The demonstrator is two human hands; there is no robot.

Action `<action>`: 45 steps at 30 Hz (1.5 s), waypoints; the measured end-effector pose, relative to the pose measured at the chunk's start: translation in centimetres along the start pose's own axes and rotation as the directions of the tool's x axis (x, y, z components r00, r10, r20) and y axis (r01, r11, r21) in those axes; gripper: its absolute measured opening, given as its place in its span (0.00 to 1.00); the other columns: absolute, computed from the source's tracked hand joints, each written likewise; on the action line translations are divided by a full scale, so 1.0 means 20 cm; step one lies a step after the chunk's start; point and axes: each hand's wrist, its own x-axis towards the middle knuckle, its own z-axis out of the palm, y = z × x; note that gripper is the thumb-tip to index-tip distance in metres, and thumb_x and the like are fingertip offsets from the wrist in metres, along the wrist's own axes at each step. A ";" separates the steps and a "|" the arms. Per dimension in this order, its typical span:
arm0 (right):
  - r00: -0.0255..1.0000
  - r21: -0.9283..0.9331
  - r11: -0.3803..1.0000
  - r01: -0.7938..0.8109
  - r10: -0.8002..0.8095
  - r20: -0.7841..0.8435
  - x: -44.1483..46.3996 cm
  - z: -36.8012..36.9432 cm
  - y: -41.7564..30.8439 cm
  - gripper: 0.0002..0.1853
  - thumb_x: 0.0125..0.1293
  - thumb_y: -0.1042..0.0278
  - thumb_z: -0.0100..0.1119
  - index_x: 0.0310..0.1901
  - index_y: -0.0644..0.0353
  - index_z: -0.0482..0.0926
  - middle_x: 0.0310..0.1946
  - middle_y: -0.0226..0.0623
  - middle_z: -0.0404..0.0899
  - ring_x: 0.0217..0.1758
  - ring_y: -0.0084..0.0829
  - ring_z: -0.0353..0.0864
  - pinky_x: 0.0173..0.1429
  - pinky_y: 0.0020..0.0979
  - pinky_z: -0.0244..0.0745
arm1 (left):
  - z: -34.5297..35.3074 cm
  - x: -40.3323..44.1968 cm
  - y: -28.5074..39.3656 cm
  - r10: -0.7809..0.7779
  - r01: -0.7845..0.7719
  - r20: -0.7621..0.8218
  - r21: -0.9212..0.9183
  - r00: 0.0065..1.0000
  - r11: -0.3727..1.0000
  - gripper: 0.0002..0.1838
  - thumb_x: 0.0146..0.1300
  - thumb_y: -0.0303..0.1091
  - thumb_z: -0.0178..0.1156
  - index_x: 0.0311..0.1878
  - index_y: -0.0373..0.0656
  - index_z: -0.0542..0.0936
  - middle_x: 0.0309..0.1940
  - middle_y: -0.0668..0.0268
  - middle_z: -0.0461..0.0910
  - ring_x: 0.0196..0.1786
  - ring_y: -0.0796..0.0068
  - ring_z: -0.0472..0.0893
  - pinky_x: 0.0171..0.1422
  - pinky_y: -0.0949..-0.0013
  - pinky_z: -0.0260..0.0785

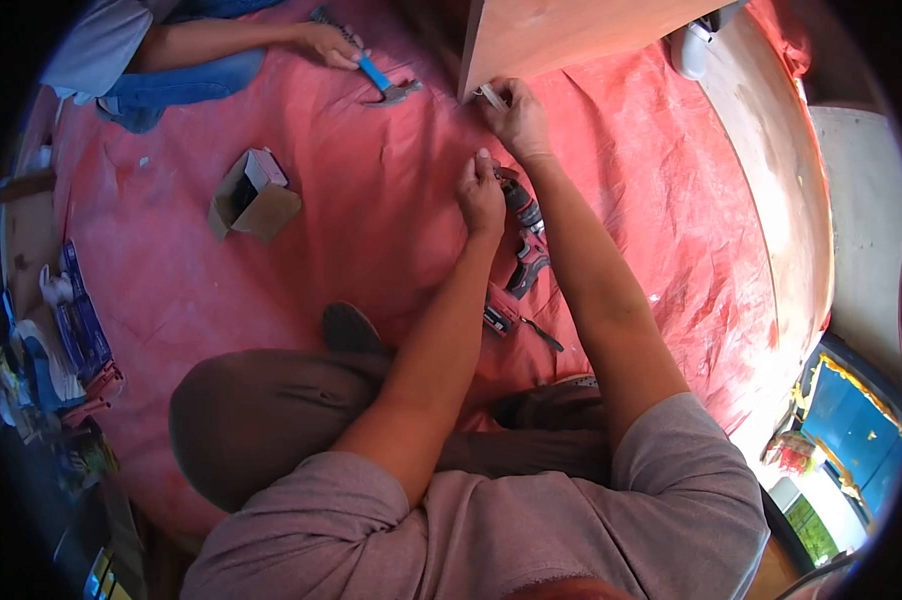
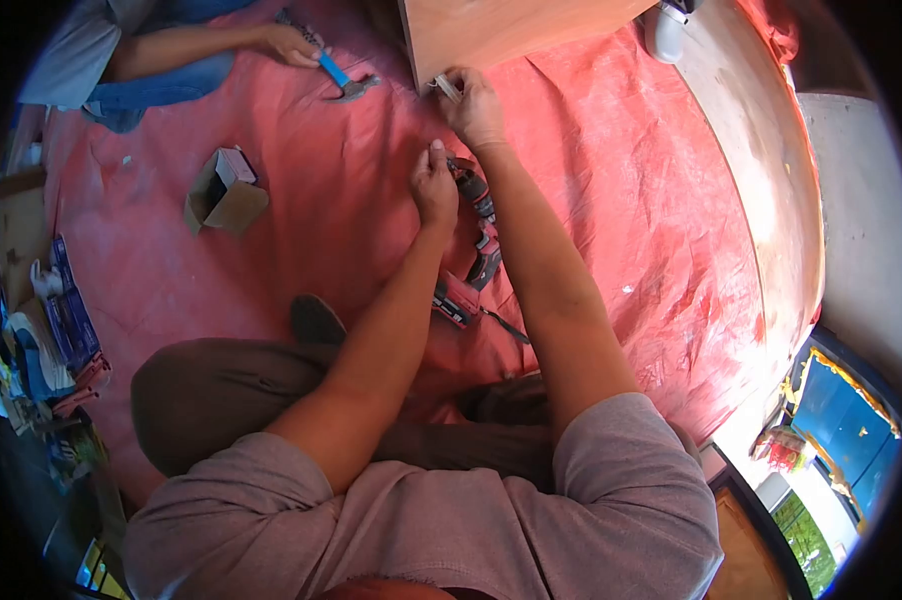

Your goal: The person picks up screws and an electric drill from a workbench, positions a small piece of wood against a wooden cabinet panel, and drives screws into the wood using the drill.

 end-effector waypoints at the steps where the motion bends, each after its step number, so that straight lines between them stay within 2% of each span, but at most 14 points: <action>1: 1.000 0.000 1.000 0.002 -0.002 0.007 0.00 -0.01 -0.01 0.14 0.65 0.62 0.72 0.49 0.56 0.82 0.44 0.45 0.88 0.50 0.53 0.87 0.54 0.49 0.83 | 0.00 0.01 -0.02 -0.002 0.002 -0.007 -0.002 1.000 1.000 0.24 0.85 0.45 0.53 0.34 0.36 0.80 0.26 0.63 0.81 0.29 0.75 0.79 0.35 0.66 0.72; 4: 0.982 -0.060 0.985 -0.162 0.167 0.085 0.00 -0.07 -0.06 0.16 0.64 0.63 0.73 0.51 0.58 0.83 0.44 0.47 0.89 0.47 0.55 0.88 0.54 0.49 0.83 | 0.00 0.02 -0.03 -0.010 0.010 -0.014 0.005 1.000 1.000 0.23 0.85 0.45 0.53 0.35 0.37 0.79 0.25 0.64 0.81 0.27 0.75 0.80 0.33 0.67 0.72; 7: 0.934 -0.187 0.944 -0.270 0.304 0.185 0.01 -0.16 -0.05 0.19 0.63 0.61 0.76 0.49 0.64 0.83 0.40 0.45 0.90 0.41 0.40 0.91 0.48 0.38 0.85 | 0.01 0.02 0.01 -0.083 0.090 0.052 -0.149 0.995 0.985 0.20 0.86 0.43 0.51 0.35 0.43 0.76 0.23 0.65 0.83 0.25 0.78 0.82 0.31 0.73 0.70; 9: 0.929 0.419 0.834 -0.359 0.362 0.077 -0.02 -0.20 -0.01 0.18 0.61 0.68 0.77 0.49 0.67 0.83 0.39 0.42 0.90 0.42 0.34 0.90 0.48 0.34 0.84 | 0.00 0.01 0.02 -0.116 0.125 0.073 -0.141 0.991 0.982 0.21 0.85 0.45 0.51 0.36 0.40 0.77 0.23 0.64 0.82 0.23 0.76 0.81 0.30 0.70 0.71; 13: 0.949 0.766 0.616 -0.186 0.314 -0.021 -0.11 -0.19 0.01 0.18 0.59 0.84 0.73 0.47 0.66 0.76 0.48 0.47 0.86 0.48 0.34 0.88 0.51 0.36 0.87 | 0.00 0.01 0.07 -0.107 0.114 0.067 -0.108 0.992 0.988 0.22 0.85 0.45 0.51 0.36 0.40 0.76 0.23 0.64 0.82 0.23 0.75 0.82 0.30 0.70 0.71; 17: 0.943 0.656 0.712 -0.249 0.332 -0.002 -0.13 -0.06 -0.02 0.19 0.60 0.86 0.72 0.47 0.63 0.73 0.51 0.46 0.85 0.51 0.34 0.87 0.58 0.34 0.84 | -0.01 0.01 0.05 -0.075 0.075 0.055 0.000 0.996 0.997 0.22 0.85 0.46 0.50 0.36 0.39 0.77 0.24 0.64 0.83 0.25 0.75 0.81 0.32 0.69 0.72; 23: 0.942 0.456 0.845 -0.281 0.334 -0.040 -0.13 -0.03 0.03 0.19 0.62 0.70 0.77 0.45 0.61 0.74 0.38 0.38 0.87 0.42 0.27 0.87 0.48 0.32 0.83 | 0.00 0.02 0.06 -0.051 0.047 0.068 0.063 0.996 0.997 0.23 0.85 0.47 0.51 0.36 0.40 0.79 0.25 0.67 0.80 0.27 0.78 0.78 0.35 0.70 0.70; 26: 0.936 0.260 0.905 -0.338 0.353 -0.013 -0.12 -0.05 0.00 0.21 0.58 0.68 0.78 0.47 0.61 0.76 0.38 0.46 0.88 0.42 0.41 0.90 0.49 0.40 0.84 | 0.01 0.01 0.06 -0.069 0.067 0.057 0.040 0.996 0.997 0.23 0.85 0.47 0.52 0.35 0.41 0.80 0.26 0.71 0.78 0.28 0.80 0.74 0.36 0.70 0.69; 32: 0.943 0.314 0.912 -0.265 0.313 -0.111 -0.16 -0.13 0.14 0.19 0.60 0.65 0.76 0.47 0.62 0.77 0.41 0.49 0.86 0.46 0.46 0.88 0.53 0.42 0.82 | -0.01 0.08 -0.08 -0.043 0.038 0.084 0.058 0.996 0.998 0.22 0.85 0.48 0.51 0.37 0.41 0.78 0.26 0.68 0.81 0.28 0.77 0.81 0.36 0.70 0.72; 34: 0.811 -0.196 0.958 -0.209 0.057 -0.583 -0.23 -0.40 0.14 0.23 0.62 0.67 0.75 0.52 0.69 0.76 0.47 0.48 0.82 0.48 0.39 0.83 0.56 0.39 0.79 | -0.01 0.09 -0.10 -0.022 0.015 0.100 0.071 0.995 0.997 0.22 0.85 0.48 0.51 0.37 0.41 0.77 0.26 0.67 0.82 0.29 0.75 0.83 0.37 0.70 0.73; 37: 0.544 -0.059 0.719 -0.692 0.466 -0.698 -0.49 -0.75 0.11 0.25 0.62 0.63 0.74 0.55 0.72 0.79 0.48 0.50 0.83 0.45 0.41 0.84 0.51 0.39 0.79 | 0.01 0.07 -0.07 -0.098 0.105 0.132 -0.051 0.986 0.993 0.21 0.85 0.47 0.51 0.38 0.41 0.75 0.26 0.64 0.83 0.29 0.71 0.86 0.38 0.69 0.76; 39: 0.559 0.003 0.560 -0.829 0.827 -0.063 -0.68 -0.87 0.17 0.15 0.63 0.68 0.69 0.46 0.73 0.85 0.36 0.51 0.88 0.35 0.45 0.89 0.43 0.38 0.84 | 0.00 0.07 -0.05 -0.095 0.104 0.154 -0.053 0.984 0.993 0.21 0.85 0.47 0.51 0.38 0.41 0.75 0.26 0.64 0.82 0.29 0.70 0.86 0.38 0.68 0.77; 41: 0.310 0.165 0.263 -0.951 0.825 0.472 -0.87 -0.87 0.01 0.12 0.66 0.67 0.71 0.39 0.70 0.88 0.27 0.44 0.89 0.25 0.35 0.88 0.30 0.32 0.82 | 0.00 0.07 -0.07 -0.110 0.115 0.140 -0.030 0.984 0.993 0.22 0.86 0.48 0.50 0.37 0.40 0.75 0.25 0.65 0.81 0.28 0.71 0.85 0.36 0.69 0.76; 45: 0.193 0.045 0.206 -0.977 0.788 0.584 -1.04 -0.84 -0.06 0.17 0.66 0.57 0.76 0.37 0.66 0.88 0.27 0.40 0.88 0.26 0.31 0.89 0.27 0.30 0.82 | 0.02 0.04 -0.02 -0.098 0.088 0.124 0.086 0.987 0.992 0.24 0.86 0.49 0.48 0.37 0.38 0.75 0.24 0.64 0.82 0.27 0.72 0.84 0.34 0.70 0.75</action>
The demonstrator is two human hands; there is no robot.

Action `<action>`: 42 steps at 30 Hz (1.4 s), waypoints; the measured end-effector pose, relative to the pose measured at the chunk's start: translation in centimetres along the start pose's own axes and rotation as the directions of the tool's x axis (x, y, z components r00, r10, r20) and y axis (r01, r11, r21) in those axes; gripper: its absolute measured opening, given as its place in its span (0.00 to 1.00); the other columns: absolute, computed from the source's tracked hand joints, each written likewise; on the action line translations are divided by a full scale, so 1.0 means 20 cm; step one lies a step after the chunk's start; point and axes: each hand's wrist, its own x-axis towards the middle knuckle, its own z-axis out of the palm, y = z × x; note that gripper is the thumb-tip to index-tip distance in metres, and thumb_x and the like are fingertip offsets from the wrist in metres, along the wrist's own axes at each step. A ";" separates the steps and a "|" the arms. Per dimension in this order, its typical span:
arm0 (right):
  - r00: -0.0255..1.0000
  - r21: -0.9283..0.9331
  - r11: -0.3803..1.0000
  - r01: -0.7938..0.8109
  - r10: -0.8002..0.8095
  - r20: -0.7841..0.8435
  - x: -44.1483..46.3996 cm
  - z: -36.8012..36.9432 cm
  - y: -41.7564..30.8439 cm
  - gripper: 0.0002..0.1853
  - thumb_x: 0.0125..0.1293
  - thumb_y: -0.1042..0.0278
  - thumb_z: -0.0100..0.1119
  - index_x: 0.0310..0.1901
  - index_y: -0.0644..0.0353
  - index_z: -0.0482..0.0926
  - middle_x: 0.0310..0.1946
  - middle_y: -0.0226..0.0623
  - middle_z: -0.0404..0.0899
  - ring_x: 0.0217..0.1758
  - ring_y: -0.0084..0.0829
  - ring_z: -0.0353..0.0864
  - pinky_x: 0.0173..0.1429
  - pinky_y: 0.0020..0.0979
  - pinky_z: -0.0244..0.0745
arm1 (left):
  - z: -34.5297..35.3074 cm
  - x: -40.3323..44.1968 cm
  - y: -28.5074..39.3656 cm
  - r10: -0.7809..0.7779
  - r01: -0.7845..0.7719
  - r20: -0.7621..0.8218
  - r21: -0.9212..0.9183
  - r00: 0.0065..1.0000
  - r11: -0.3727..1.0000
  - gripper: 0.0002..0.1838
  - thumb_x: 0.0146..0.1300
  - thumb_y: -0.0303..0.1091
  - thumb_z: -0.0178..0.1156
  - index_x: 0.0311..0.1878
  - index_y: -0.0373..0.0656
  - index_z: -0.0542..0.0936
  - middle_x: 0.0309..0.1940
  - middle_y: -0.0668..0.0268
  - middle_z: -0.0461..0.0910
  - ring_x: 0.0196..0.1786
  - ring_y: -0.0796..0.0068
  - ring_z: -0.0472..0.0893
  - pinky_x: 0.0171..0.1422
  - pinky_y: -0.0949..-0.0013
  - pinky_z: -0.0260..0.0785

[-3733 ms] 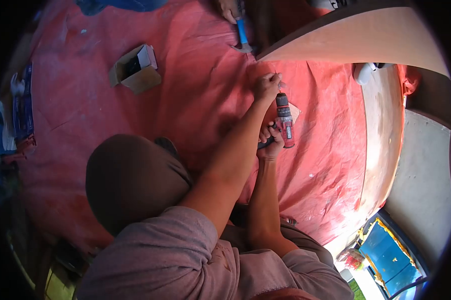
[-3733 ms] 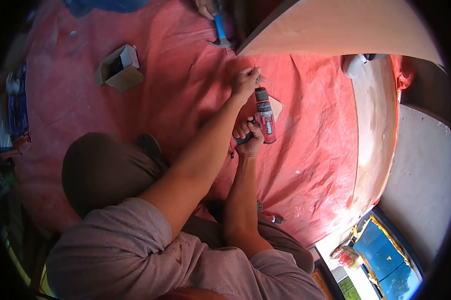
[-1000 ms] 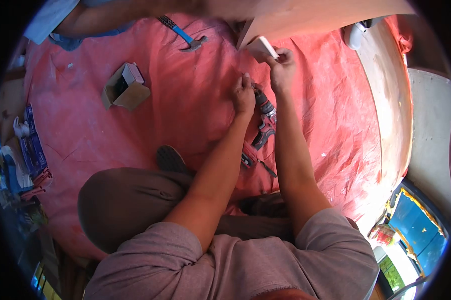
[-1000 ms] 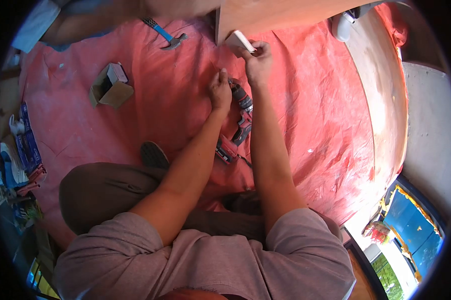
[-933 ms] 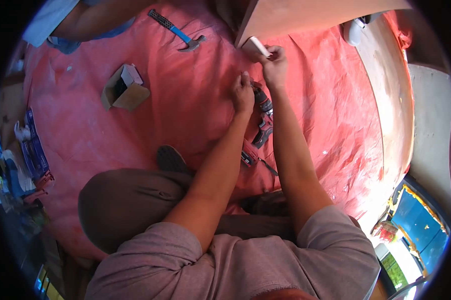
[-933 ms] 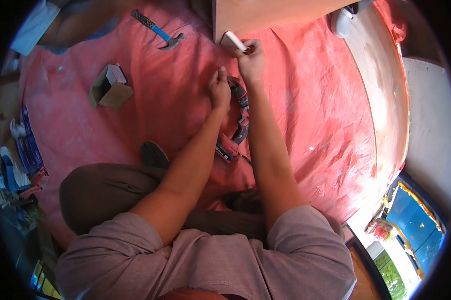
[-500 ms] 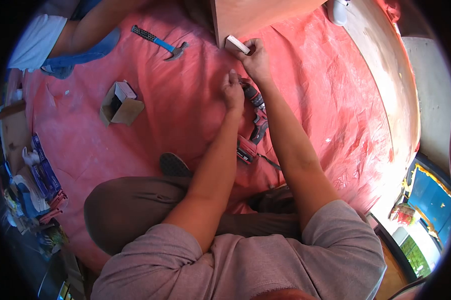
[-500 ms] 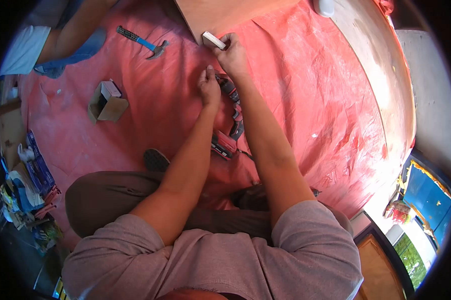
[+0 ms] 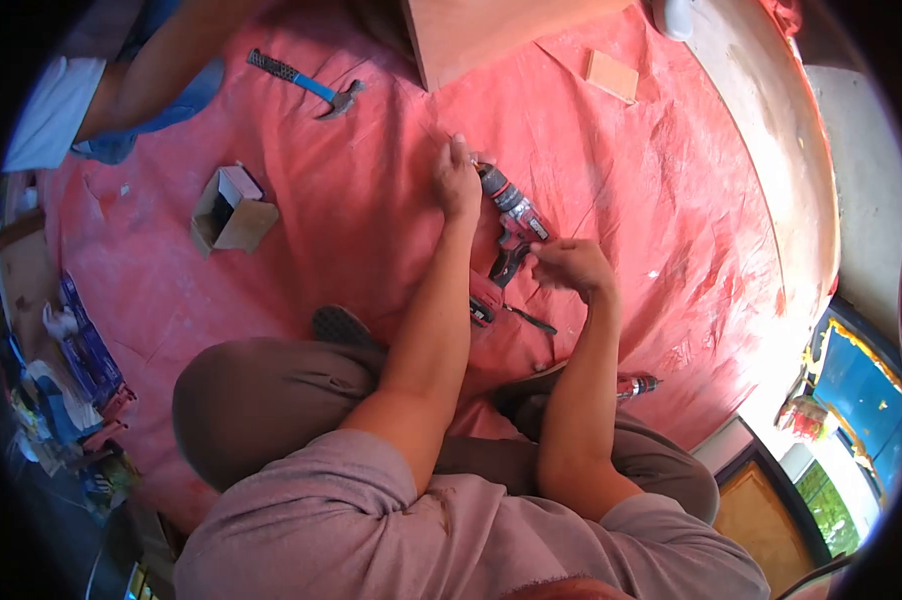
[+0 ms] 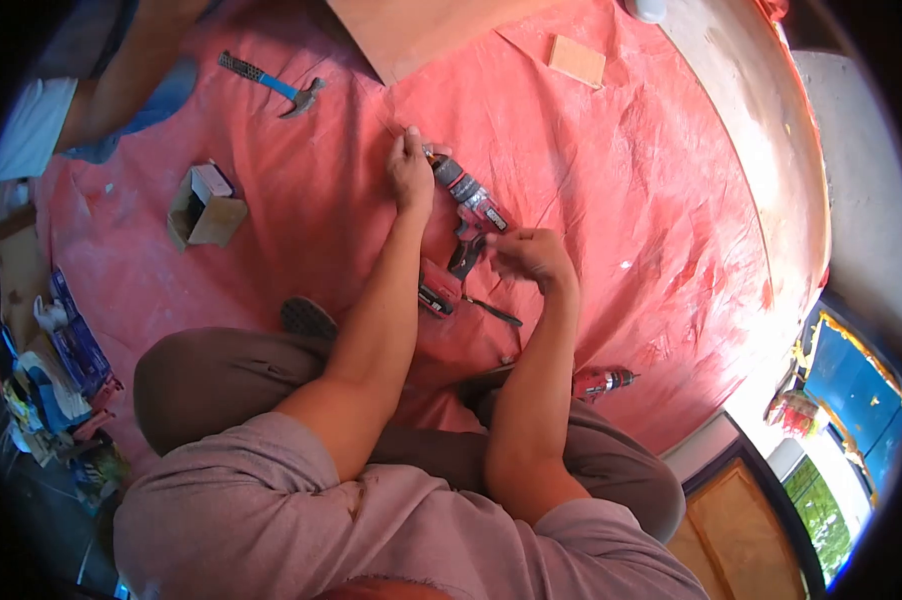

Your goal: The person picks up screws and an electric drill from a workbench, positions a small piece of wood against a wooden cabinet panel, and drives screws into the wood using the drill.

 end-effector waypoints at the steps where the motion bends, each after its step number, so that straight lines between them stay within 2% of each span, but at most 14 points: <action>1: 0.996 -0.084 0.993 -0.085 0.085 -0.001 -0.01 0.04 0.00 0.20 0.65 0.52 0.78 0.38 0.65 0.88 0.27 0.39 0.88 0.25 0.31 0.89 0.27 0.29 0.82 | 0.00 0.02 -0.01 0.004 -0.004 0.014 0.009 1.000 1.000 0.24 0.86 0.49 0.48 0.37 0.38 0.75 0.24 0.64 0.82 0.27 0.72 0.84 0.34 0.70 0.75; 5: 0.995 -0.095 0.991 -0.099 0.098 -0.014 0.10 0.27 0.16 0.24 0.60 0.48 0.83 0.36 0.65 0.87 0.28 0.39 0.88 0.22 0.29 0.86 0.27 0.28 0.80 | 0.01 0.03 -0.02 -0.054 0.053 -0.015 -0.058 0.998 0.997 0.24 0.86 0.49 0.48 0.39 0.38 0.76 0.24 0.61 0.84 0.25 0.71 0.84 0.33 0.69 0.75; 7: 0.963 0.326 0.929 0.175 -0.093 -0.251 0.08 0.42 0.19 0.22 0.55 0.54 0.85 0.33 0.66 0.86 0.29 0.41 0.88 0.25 0.28 0.84 0.33 0.29 0.80 | 0.02 0.04 -0.02 -0.056 0.055 -0.027 -0.048 0.998 0.997 0.23 0.86 0.49 0.48 0.39 0.39 0.76 0.24 0.61 0.84 0.25 0.70 0.84 0.33 0.70 0.75; 8: 0.964 0.328 0.929 0.173 -0.091 -0.250 0.12 0.48 0.24 0.22 0.55 0.54 0.85 0.33 0.66 0.86 0.29 0.41 0.88 0.25 0.28 0.84 0.33 0.29 0.80 | 0.02 0.05 -0.02 -0.054 0.053 -0.020 -0.043 0.998 0.998 0.23 0.86 0.49 0.48 0.39 0.39 0.75 0.24 0.60 0.84 0.25 0.70 0.84 0.33 0.69 0.75; 10: 0.799 0.099 0.919 0.382 -0.275 -0.535 0.15 0.59 0.26 0.16 0.55 0.62 0.82 0.31 0.63 0.83 0.25 0.35 0.84 0.22 0.26 0.82 0.28 0.28 0.78 | 0.04 0.04 0.00 -0.047 0.047 -0.012 -0.035 0.999 0.998 0.23 0.86 0.49 0.48 0.38 0.40 0.75 0.25 0.60 0.84 0.24 0.70 0.84 0.32 0.69 0.75; 11: 0.881 0.395 0.852 0.342 -0.145 -0.450 0.15 0.59 0.27 0.10 0.56 0.72 0.76 0.31 0.63 0.81 0.25 0.36 0.84 0.22 0.29 0.82 0.30 0.30 0.78 | 0.08 0.04 0.02 -0.077 0.079 0.026 -0.057 0.997 0.995 0.23 0.85 0.49 0.49 0.38 0.40 0.75 0.25 0.60 0.84 0.24 0.70 0.83 0.33 0.68 0.75; 14: 0.888 0.654 0.607 0.452 -0.233 -0.397 0.09 0.63 0.16 0.08 0.57 0.77 0.73 0.34 0.65 0.81 0.24 0.37 0.83 0.21 0.30 0.80 0.30 0.32 0.78 | 0.16 0.05 0.13 -0.049 0.050 0.094 -0.012 0.994 0.999 0.21 0.85 0.49 0.51 0.40 0.41 0.77 0.26 0.59 0.85 0.25 0.71 0.82 0.36 0.66 0.75; 16: 0.874 0.652 0.582 0.486 -0.299 -0.383 0.07 0.58 0.08 0.08 0.62 0.74 0.72 0.39 0.65 0.81 0.26 0.38 0.84 0.24 0.32 0.82 0.33 0.34 0.81 | 0.23 0.09 0.25 -0.009 0.026 0.187 -0.089 0.982 0.996 0.20 0.85 0.48 0.51 0.39 0.43 0.77 0.27 0.60 0.85 0.25 0.73 0.81 0.31 0.68 0.72; 19: 0.833 0.812 0.327 0.482 -0.457 -0.311 0.03 0.48 -0.04 0.13 0.72 0.61 0.70 0.47 0.63 0.84 0.33 0.39 0.86 0.37 0.33 0.89 0.43 0.35 0.85 | 0.28 0.15 0.36 -0.046 0.084 0.212 -0.172 0.976 0.981 0.19 0.85 0.48 0.51 0.39 0.45 0.77 0.27 0.62 0.86 0.24 0.75 0.81 0.25 0.71 0.67; 23: 0.868 0.829 0.445 0.339 -0.488 -0.093 0.03 0.40 -0.13 0.15 0.71 0.65 0.70 0.54 0.63 0.81 0.33 0.39 0.86 0.31 0.32 0.87 0.36 0.33 0.84 | 0.22 0.24 0.34 -0.138 0.175 0.183 -0.204 0.973 0.963 0.18 0.85 0.47 0.50 0.40 0.47 0.77 0.29 0.62 0.87 0.25 0.75 0.83 0.20 0.73 0.63; 27: 0.868 0.776 0.495 0.391 -0.479 -0.131 0.11 0.48 -0.13 0.18 0.66 0.75 0.71 0.57 0.64 0.80 0.30 0.36 0.84 0.23 0.28 0.83 0.29 0.29 0.79 | 0.18 0.26 0.34 -0.238 0.268 0.193 -0.151 0.952 0.951 0.17 0.86 0.45 0.48 0.41 0.47 0.77 0.30 0.61 0.87 0.26 0.75 0.83 0.21 0.74 0.62; 31: 0.867 0.787 0.499 0.362 -0.490 -0.089 0.13 0.54 -0.12 0.20 0.68 0.74 0.66 0.61 0.66 0.78 0.26 0.29 0.73 0.22 0.25 0.73 0.30 0.30 0.72 | 0.14 0.28 0.28 -0.232 0.252 0.205 -0.080 0.951 0.964 0.16 0.86 0.44 0.47 0.42 0.47 0.77 0.31 0.61 0.88 0.26 0.73 0.82 0.22 0.73 0.63; 33: 0.869 0.798 0.496 0.342 -0.490 -0.068 0.14 0.55 -0.12 0.20 0.68 0.74 0.65 0.60 0.66 0.78 0.26 0.29 0.73 0.22 0.24 0.73 0.30 0.31 0.72 | 0.13 0.30 0.27 -0.191 0.228 0.190 -0.199 0.963 0.953 0.16 0.86 0.44 0.47 0.42 0.46 0.76 0.32 0.59 0.88 0.26 0.72 0.83 0.23 0.71 0.65; 42: 0.858 0.828 0.485 0.281 -0.513 0.010 0.20 0.53 -0.18 0.14 0.68 0.73 0.64 0.54 0.62 0.78 0.26 0.29 0.72 0.22 0.24 0.70 0.30 0.31 0.70 | 0.13 0.34 0.36 -0.112 0.146 0.236 -0.133 0.965 0.980 0.17 0.87 0.45 0.43 0.43 0.46 0.74 0.35 0.54 0.90 0.26 0.73 0.82 0.24 0.71 0.65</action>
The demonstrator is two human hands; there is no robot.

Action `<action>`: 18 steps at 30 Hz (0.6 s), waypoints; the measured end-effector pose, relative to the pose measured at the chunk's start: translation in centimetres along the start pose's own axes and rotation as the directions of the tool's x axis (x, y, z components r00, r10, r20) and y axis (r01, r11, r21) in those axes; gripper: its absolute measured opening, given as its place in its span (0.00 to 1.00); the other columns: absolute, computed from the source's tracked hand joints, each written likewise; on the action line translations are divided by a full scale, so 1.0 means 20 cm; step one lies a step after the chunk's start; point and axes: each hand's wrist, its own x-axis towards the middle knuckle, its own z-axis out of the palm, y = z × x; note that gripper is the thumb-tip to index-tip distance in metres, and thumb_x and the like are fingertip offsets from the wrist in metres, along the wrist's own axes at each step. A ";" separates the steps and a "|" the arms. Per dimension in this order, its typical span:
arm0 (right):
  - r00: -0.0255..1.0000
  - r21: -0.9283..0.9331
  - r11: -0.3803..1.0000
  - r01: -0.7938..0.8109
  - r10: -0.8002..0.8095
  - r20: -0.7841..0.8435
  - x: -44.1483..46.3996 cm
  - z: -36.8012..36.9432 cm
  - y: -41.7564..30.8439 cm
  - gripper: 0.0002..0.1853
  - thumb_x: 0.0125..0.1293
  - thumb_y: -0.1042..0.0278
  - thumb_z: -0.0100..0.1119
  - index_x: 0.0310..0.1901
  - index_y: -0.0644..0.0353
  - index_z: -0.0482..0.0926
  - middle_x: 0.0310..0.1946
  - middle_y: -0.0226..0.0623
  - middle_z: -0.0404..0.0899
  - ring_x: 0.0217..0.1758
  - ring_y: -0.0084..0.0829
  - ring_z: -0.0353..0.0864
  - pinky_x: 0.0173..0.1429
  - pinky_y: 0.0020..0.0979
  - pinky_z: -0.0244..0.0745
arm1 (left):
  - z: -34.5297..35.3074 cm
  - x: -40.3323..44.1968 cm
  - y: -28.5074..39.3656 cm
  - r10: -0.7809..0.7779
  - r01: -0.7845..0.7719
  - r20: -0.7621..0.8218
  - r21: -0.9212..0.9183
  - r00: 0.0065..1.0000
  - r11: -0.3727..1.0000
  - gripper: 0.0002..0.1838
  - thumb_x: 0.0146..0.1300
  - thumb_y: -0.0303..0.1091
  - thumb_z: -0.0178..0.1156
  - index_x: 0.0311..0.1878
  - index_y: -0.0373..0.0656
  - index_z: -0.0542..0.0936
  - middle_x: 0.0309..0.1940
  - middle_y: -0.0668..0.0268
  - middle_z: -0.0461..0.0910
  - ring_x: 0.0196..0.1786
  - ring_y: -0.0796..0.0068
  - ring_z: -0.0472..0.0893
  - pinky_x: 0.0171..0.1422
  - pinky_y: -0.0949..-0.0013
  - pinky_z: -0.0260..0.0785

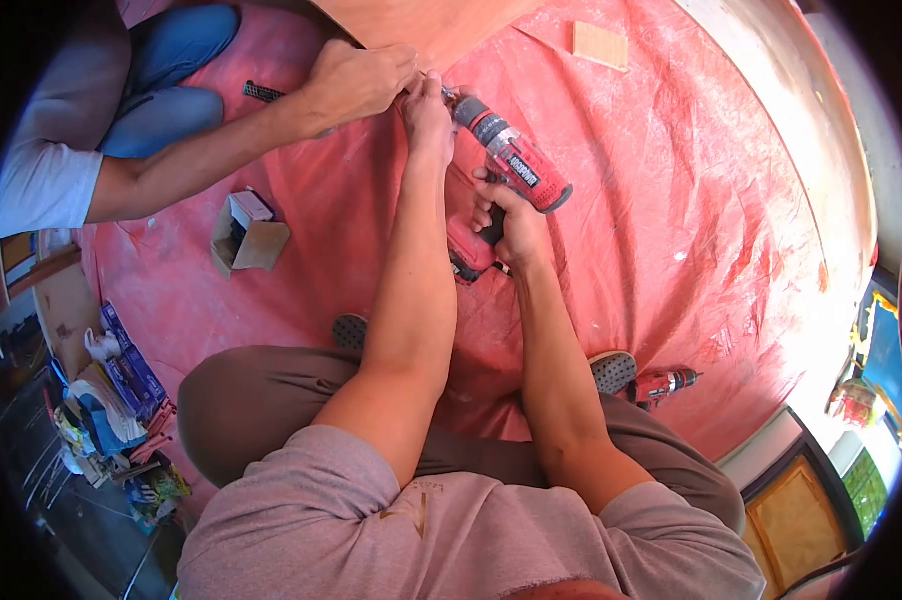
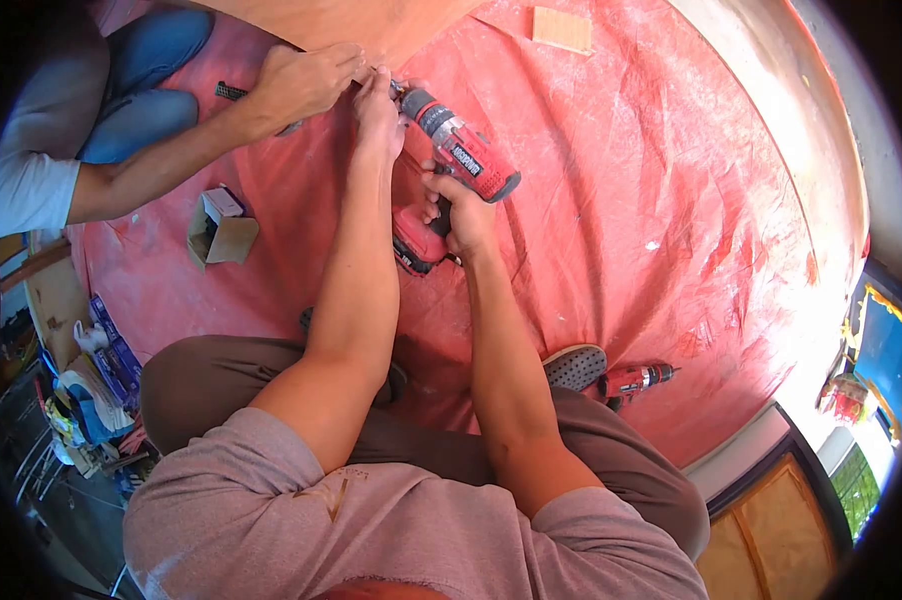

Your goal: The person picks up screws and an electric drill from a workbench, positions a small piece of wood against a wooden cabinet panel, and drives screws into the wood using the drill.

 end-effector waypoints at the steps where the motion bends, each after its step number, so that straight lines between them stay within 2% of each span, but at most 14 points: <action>1: 1.000 -0.005 1.000 -0.001 0.001 0.006 0.00 0.01 0.00 0.13 0.68 0.73 0.64 0.52 0.61 0.78 0.26 0.29 0.72 0.22 0.24 0.69 0.30 0.30 0.69 | 0.00 0.00 0.01 0.001 -0.001 -0.004 -0.001 1.000 1.000 0.17 0.87 0.45 0.43 0.43 0.46 0.74 0.35 0.54 0.90 0.26 0.73 0.82 0.24 0.71 0.65; 7: 1.000 -0.004 1.000 -0.021 0.021 -0.013 0.01 0.01 0.01 0.11 0.68 0.73 0.64 0.51 0.61 0.79 0.26 0.28 0.71 0.21 0.24 0.69 0.30 0.31 0.69 | -0.03 0.00 0.01 -0.017 0.018 -0.017 0.034 1.000 0.999 0.17 0.87 0.45 0.43 0.44 0.46 0.74 0.35 0.53 0.90 0.26 0.73 0.82 0.25 0.70 0.67; 10: 1.000 -0.005 1.000 -0.020 0.020 -0.003 0.02 0.00 0.03 0.11 0.68 0.73 0.64 0.50 0.60 0.79 0.25 0.28 0.71 0.21 0.24 0.69 0.29 0.31 0.69 | -0.05 0.01 -0.01 -0.002 0.003 -0.025 0.015 1.000 1.000 0.15 0.86 0.43 0.45 0.43 0.46 0.73 0.31 0.55 0.89 0.23 0.75 0.80 0.21 0.72 0.63; 12: 1.000 -0.002 1.000 -0.018 0.018 -0.006 0.02 0.00 0.04 0.11 0.68 0.73 0.64 0.50 0.60 0.79 0.25 0.28 0.71 0.21 0.24 0.69 0.30 0.31 0.69 | -0.06 0.02 -0.02 -0.021 0.021 0.007 0.025 1.000 0.999 0.17 0.87 0.45 0.44 0.43 0.46 0.74 0.34 0.54 0.90 0.28 0.73 0.83 0.27 0.69 0.69; 16: 1.000 0.004 1.000 -0.021 0.021 -0.007 0.03 0.00 0.05 0.11 0.68 0.73 0.64 0.50 0.60 0.79 0.25 0.28 0.71 0.21 0.24 0.69 0.30 0.31 0.69 | -0.05 0.02 -0.03 -0.026 0.026 -0.003 -0.010 1.000 1.000 0.16 0.87 0.44 0.45 0.43 0.46 0.74 0.34 0.54 0.89 0.28 0.72 0.83 0.28 0.69 0.69; 18: 1.000 0.007 1.000 -0.025 0.025 -0.008 0.03 -0.01 0.04 0.11 0.68 0.73 0.64 0.50 0.60 0.79 0.25 0.28 0.71 0.21 0.23 0.69 0.30 0.31 0.69 | -0.04 0.02 -0.03 -0.033 0.033 -0.042 -0.009 0.999 0.999 0.15 0.86 0.43 0.47 0.43 0.46 0.74 0.29 0.56 0.89 0.22 0.74 0.79 0.21 0.71 0.61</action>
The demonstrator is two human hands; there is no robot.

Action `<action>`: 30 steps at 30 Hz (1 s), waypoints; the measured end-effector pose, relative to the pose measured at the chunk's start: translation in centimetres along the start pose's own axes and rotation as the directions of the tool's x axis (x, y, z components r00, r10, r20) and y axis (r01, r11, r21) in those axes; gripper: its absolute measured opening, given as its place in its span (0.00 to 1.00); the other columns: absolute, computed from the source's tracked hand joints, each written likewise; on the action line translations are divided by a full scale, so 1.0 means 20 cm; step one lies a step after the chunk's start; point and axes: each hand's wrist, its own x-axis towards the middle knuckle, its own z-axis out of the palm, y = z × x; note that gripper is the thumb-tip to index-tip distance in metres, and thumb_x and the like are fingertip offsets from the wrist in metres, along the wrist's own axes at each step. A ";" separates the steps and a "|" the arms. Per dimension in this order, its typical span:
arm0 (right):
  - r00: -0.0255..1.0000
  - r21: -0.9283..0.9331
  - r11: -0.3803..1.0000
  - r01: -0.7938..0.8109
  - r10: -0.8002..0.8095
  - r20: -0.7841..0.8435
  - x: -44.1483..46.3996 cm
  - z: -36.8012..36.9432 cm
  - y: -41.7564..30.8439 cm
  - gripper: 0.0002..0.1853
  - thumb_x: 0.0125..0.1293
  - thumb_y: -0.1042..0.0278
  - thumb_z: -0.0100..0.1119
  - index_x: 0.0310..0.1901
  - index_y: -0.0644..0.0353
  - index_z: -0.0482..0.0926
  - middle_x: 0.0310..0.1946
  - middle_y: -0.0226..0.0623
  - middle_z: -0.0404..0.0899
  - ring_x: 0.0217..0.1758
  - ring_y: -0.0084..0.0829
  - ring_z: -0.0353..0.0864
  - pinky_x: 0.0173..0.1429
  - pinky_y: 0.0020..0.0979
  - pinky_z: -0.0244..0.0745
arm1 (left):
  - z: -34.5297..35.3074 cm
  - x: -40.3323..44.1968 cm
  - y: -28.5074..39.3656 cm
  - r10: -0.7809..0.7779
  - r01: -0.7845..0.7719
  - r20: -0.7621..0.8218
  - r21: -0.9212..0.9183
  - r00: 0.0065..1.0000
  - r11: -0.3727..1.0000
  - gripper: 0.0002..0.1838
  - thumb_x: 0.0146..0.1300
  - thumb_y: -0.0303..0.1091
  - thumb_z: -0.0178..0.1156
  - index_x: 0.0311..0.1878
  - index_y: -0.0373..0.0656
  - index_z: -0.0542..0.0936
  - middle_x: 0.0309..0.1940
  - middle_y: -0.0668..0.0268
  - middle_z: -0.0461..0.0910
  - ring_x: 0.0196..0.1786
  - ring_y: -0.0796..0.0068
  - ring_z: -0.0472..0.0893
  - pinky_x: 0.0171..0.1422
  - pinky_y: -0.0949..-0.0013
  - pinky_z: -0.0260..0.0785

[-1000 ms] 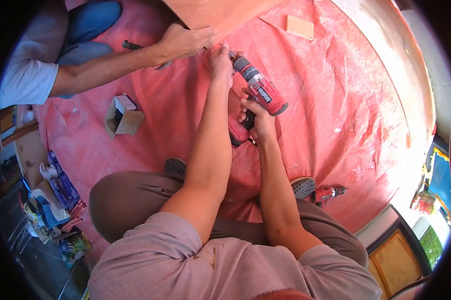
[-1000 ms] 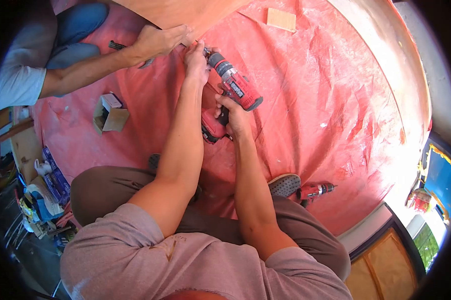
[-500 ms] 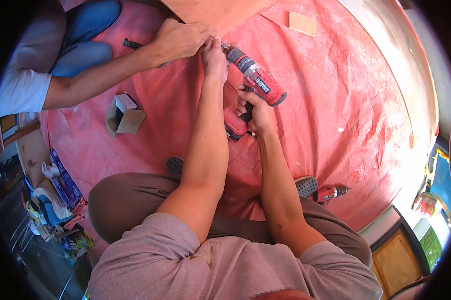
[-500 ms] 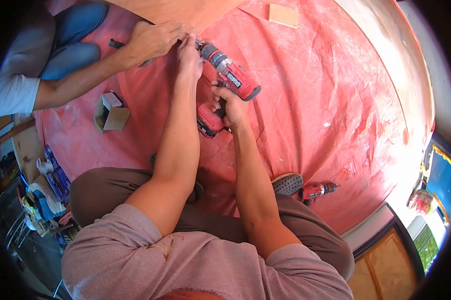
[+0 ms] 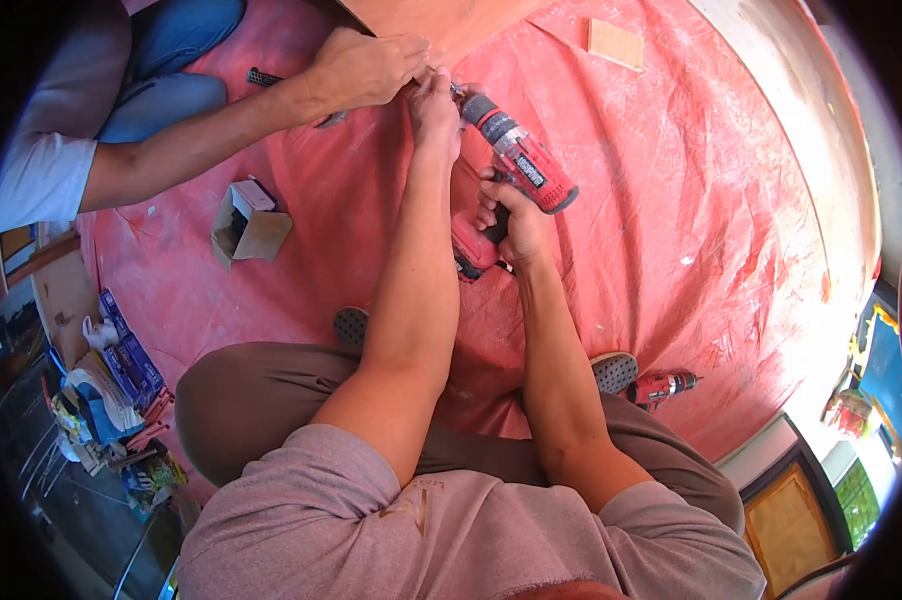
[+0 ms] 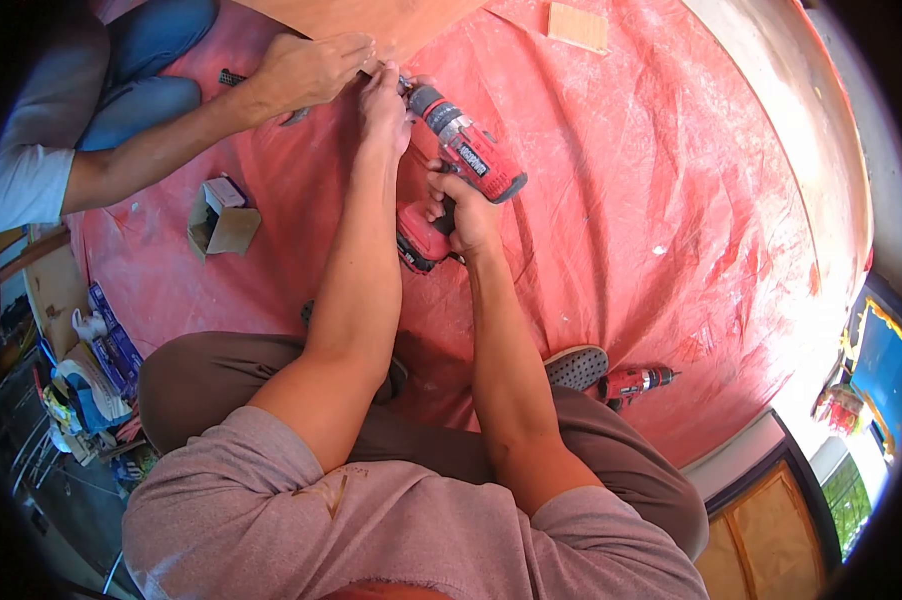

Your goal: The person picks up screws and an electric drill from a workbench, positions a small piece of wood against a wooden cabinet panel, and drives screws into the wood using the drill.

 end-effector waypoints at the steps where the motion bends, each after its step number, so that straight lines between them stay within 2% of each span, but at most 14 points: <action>1: 1.000 0.003 1.000 -0.002 0.002 -0.001 0.00 0.00 0.00 0.11 0.68 0.73 0.64 0.50 0.60 0.79 0.25 0.28 0.71 0.21 0.23 0.69 0.30 0.31 0.69 | 0.00 0.00 0.01 0.000 0.000 -0.001 0.000 1.000 1.000 0.15 0.86 0.43 0.47 0.43 0.46 0.74 0.29 0.56 0.89 0.22 0.74 0.79 0.21 0.71 0.61; 3: 1.000 -0.009 1.000 0.000 0.000 -0.003 0.01 0.00 0.00 0.11 0.68 0.73 0.64 0.50 0.59 0.79 0.25 0.28 0.71 0.22 0.23 0.69 0.30 0.30 0.69 | -0.01 -0.01 0.01 -0.012 0.010 0.030 0.037 0.999 0.999 0.16 0.87 0.44 0.45 0.44 0.46 0.74 0.33 0.56 0.89 0.28 0.75 0.82 0.24 0.71 0.64; 4: 1.000 -0.022 1.000 0.003 -0.003 -0.005 0.01 -0.01 0.00 0.10 0.68 0.72 0.64 0.50 0.59 0.79 0.25 0.28 0.71 0.22 0.23 0.69 0.30 0.30 0.69 | -0.01 -0.01 0.01 -0.014 0.013 0.029 0.037 0.999 0.999 0.16 0.87 0.44 0.45 0.44 0.46 0.74 0.33 0.56 0.89 0.28 0.75 0.82 0.24 0.71 0.64; 9: 1.000 0.037 0.999 0.002 -0.002 -0.014 0.02 -0.01 0.01 0.12 0.65 0.75 0.65 0.50 0.64 0.80 0.25 0.30 0.74 0.19 0.24 0.70 0.27 0.30 0.69 | 0.00 -0.01 0.01 -0.003 0.003 0.007 0.019 1.000 1.000 0.16 0.87 0.45 0.46 0.45 0.46 0.74 0.33 0.57 0.89 0.27 0.77 0.82 0.22 0.73 0.59; 10: 1.000 0.039 0.999 0.000 0.001 -0.005 0.02 -0.02 0.01 0.13 0.65 0.75 0.65 0.51 0.64 0.80 0.25 0.29 0.73 0.19 0.24 0.70 0.27 0.30 0.69 | 0.00 -0.01 0.01 -0.004 0.004 0.006 0.020 1.000 1.000 0.16 0.87 0.45 0.46 0.45 0.46 0.74 0.33 0.57 0.89 0.27 0.77 0.82 0.22 0.73 0.59; 12: 1.000 0.030 1.000 0.007 -0.007 -0.009 0.02 -0.01 0.01 0.13 0.65 0.75 0.65 0.51 0.63 0.79 0.25 0.29 0.73 0.19 0.24 0.70 0.27 0.30 0.69 | -0.01 0.00 0.00 0.009 -0.009 -0.007 0.004 1.000 1.000 0.15 0.85 0.44 0.49 0.43 0.45 0.75 0.28 0.56 0.88 0.21 0.75 0.77 0.22 0.71 0.61; 19: 1.000 0.044 0.999 -0.011 0.012 -0.011 0.02 -0.01 0.01 0.12 0.65 0.75 0.65 0.50 0.63 0.79 0.25 0.29 0.73 0.20 0.24 0.70 0.28 0.31 0.70 | 0.00 -0.02 0.01 0.002 -0.002 -0.017 -0.008 1.000 1.000 0.13 0.84 0.42 0.50 0.44 0.45 0.75 0.30 0.57 0.89 0.21 0.77 0.77 0.21 0.73 0.61; 21: 1.000 0.050 0.999 -0.010 0.010 -0.005 0.02 -0.01 0.02 0.12 0.65 0.75 0.65 0.50 0.62 0.79 0.25 0.29 0.73 0.20 0.24 0.70 0.28 0.31 0.70 | 0.00 -0.02 0.00 0.085 -0.084 -0.034 0.008 0.996 0.996 0.13 0.85 0.43 0.50 0.53 0.45 0.77 0.39 0.59 0.90 0.24 0.82 0.76 0.21 0.76 0.56; 24: 1.000 0.072 0.997 -0.010 0.009 0.005 0.02 -0.02 0.03 0.12 0.66 0.75 0.65 0.50 0.62 0.79 0.25 0.29 0.73 0.20 0.24 0.70 0.28 0.31 0.70 | -0.03 0.04 0.00 0.106 -0.106 -0.011 0.002 0.994 0.994 0.11 0.84 0.40 0.53 0.56 0.46 0.80 0.39 0.62 0.89 0.23 0.84 0.72 0.21 0.77 0.54; 27: 1.000 0.110 0.994 -0.014 0.012 0.017 0.03 -0.01 0.07 0.11 0.67 0.74 0.65 0.49 0.60 0.78 0.25 0.29 0.73 0.20 0.24 0.70 0.28 0.31 0.70 | -0.02 0.05 -0.02 0.110 -0.112 -0.065 -0.026 0.992 0.993 0.10 0.83 0.38 0.55 0.55 0.46 0.82 0.35 0.64 0.87 0.22 0.83 0.69 0.20 0.76 0.54; 30: 0.999 0.142 0.989 -0.027 0.023 0.029 0.03 -0.01 0.09 0.09 0.69 0.72 0.65 0.48 0.58 0.77 0.25 0.28 0.71 0.21 0.25 0.69 0.29 0.32 0.69 | -0.02 0.04 -0.02 0.107 -0.110 -0.055 -0.052 0.993 0.993 0.08 0.82 0.36 0.56 0.54 0.45 0.82 0.33 0.65 0.85 0.22 0.83 0.68 0.20 0.76 0.54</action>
